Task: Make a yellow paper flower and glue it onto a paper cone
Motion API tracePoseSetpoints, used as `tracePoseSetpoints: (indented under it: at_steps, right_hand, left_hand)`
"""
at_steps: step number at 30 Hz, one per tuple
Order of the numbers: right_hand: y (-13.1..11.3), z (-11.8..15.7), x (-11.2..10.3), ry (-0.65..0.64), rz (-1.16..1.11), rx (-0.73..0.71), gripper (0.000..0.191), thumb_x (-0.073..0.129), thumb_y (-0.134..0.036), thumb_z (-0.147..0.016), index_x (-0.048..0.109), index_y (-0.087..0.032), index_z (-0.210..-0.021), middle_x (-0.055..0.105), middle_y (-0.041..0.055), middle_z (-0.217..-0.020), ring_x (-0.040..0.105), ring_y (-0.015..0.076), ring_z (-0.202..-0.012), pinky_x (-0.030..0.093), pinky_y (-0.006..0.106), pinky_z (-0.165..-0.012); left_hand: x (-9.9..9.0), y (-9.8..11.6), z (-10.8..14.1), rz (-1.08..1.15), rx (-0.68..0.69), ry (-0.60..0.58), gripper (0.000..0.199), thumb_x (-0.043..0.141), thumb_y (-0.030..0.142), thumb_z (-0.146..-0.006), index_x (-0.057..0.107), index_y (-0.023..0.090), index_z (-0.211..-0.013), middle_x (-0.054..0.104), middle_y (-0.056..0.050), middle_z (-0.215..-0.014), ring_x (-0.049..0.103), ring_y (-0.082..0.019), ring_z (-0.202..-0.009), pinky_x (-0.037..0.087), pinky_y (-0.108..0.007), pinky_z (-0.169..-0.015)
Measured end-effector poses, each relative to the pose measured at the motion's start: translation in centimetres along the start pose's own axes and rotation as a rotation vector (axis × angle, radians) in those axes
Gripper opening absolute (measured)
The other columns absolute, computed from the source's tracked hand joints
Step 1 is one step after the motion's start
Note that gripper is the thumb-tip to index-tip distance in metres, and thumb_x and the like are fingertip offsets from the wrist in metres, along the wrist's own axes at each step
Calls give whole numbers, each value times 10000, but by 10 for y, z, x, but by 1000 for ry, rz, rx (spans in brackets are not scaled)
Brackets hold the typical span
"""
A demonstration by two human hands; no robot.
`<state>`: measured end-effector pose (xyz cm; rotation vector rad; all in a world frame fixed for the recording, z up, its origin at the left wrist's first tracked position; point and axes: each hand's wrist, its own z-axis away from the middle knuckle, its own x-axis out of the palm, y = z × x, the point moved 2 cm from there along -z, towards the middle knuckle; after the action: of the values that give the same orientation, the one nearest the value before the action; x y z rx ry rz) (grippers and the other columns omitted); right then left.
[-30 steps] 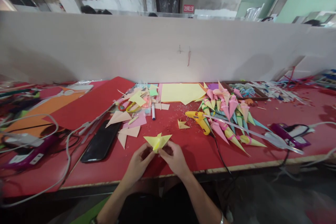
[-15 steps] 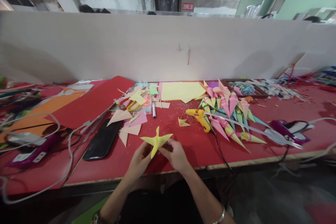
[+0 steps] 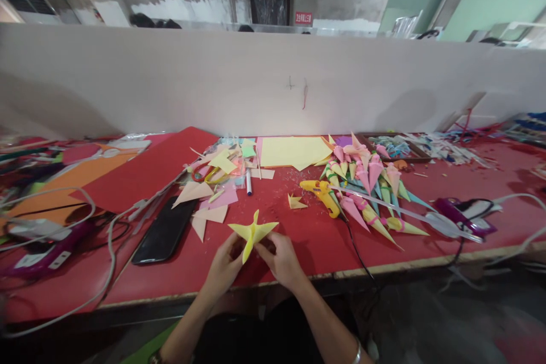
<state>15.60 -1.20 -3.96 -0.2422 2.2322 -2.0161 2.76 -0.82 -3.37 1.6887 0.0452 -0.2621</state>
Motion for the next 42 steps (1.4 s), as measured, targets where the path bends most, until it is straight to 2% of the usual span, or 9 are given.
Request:
tracePoseSetpoints:
  at_steps: [5, 9, 15, 19, 21, 25, 28, 33, 42]
  right_hand:
    - [-4, 0, 1, 27, -31, -20, 164, 541, -257, -734, 631, -168, -837, 644, 21, -741, 580, 164, -684, 454, 252, -624]
    - [-5, -1, 3, -1, -75, -17, 175, 534, -267, -737, 612, -175, -864, 641, 27, -771, 582, 167, -703, 456, 263, -650]
    - [4, -2, 3, 58, -36, 28, 158, 563, -297, -714, 584, -145, -749, 590, 15, -643, 524, 129, -565, 415, 230, -538]
    - [7, -4, 0, 43, -106, 35, 210, 575, -361, -707, 568, -151, -697, 565, 3, -592, 514, 125, -550, 413, 233, -542]
    - [5, -5, -1, 42, -140, 44, 242, 577, -390, -707, 571, -148, -694, 566, 4, -591, 513, 122, -553, 417, 235, -559]
    - [3, -6, -3, 94, -184, 107, 302, 581, -444, -692, 568, -142, -691, 554, -3, -562, 505, 112, -527, 419, 233, -552]
    - [4, -6, -3, 95, -190, 95, 300, 591, -444, -685, 569, -148, -735, 560, -8, -590, 505, 105, -527, 418, 227, -550]
    - [7, -7, -2, 67, -166, 97, 267, 619, -396, -669, 601, -138, -731, 581, 1, -594, 518, 110, -534, 423, 227, -546]
    - [13, -6, 0, 84, -153, 83, 238, 602, -362, -688, 629, -132, -741, 620, 20, -632, 546, 123, -578, 444, 233, -567]
  left_hand:
    - [-2, 5, 0, -71, -38, 24, 139, 532, 290, -702, 525, 153, -725, 494, 38, -573, 466, -103, -534, 372, -205, -514]
    - [-2, 6, -1, -57, -53, 37, 137, 542, 289, -677, 522, 155, -697, 469, 48, -550, 448, -99, -516, 364, -200, -501]
    - [-3, -2, -2, 49, -68, 20, 152, 586, 267, -621, 537, 147, -701, 484, 44, -550, 458, -100, -527, 398, -209, -536]
    - [-3, -3, -1, -16, -46, 98, 147, 576, 278, -624, 556, 141, -675, 541, 20, -569, 494, -115, -541, 415, -216, -530]
    - [-4, -2, 0, -74, -35, 137, 166, 566, 298, -640, 569, 138, -684, 582, 0, -592, 526, -134, -557, 431, -234, -544]
    - [-3, -2, 0, -198, 4, 132, 208, 551, 334, -673, 614, 139, -709, 651, -40, -657, 576, -173, -614, 446, -262, -582]
    - [-3, -1, 0, -264, 32, 142, 213, 550, 333, -671, 629, 137, -642, 652, -38, -615, 570, -165, -574, 438, -246, -554]
    - [-3, 1, -2, -270, 30, 152, 247, 530, 347, -680, 626, 129, -614, 641, -31, -569, 553, -155, -530, 432, -236, -520]
    - [-4, -3, -2, -275, 12, 126, 286, 512, 378, -696, 641, 126, -741, 676, -61, -715, 599, -195, -660, 459, -281, -625]
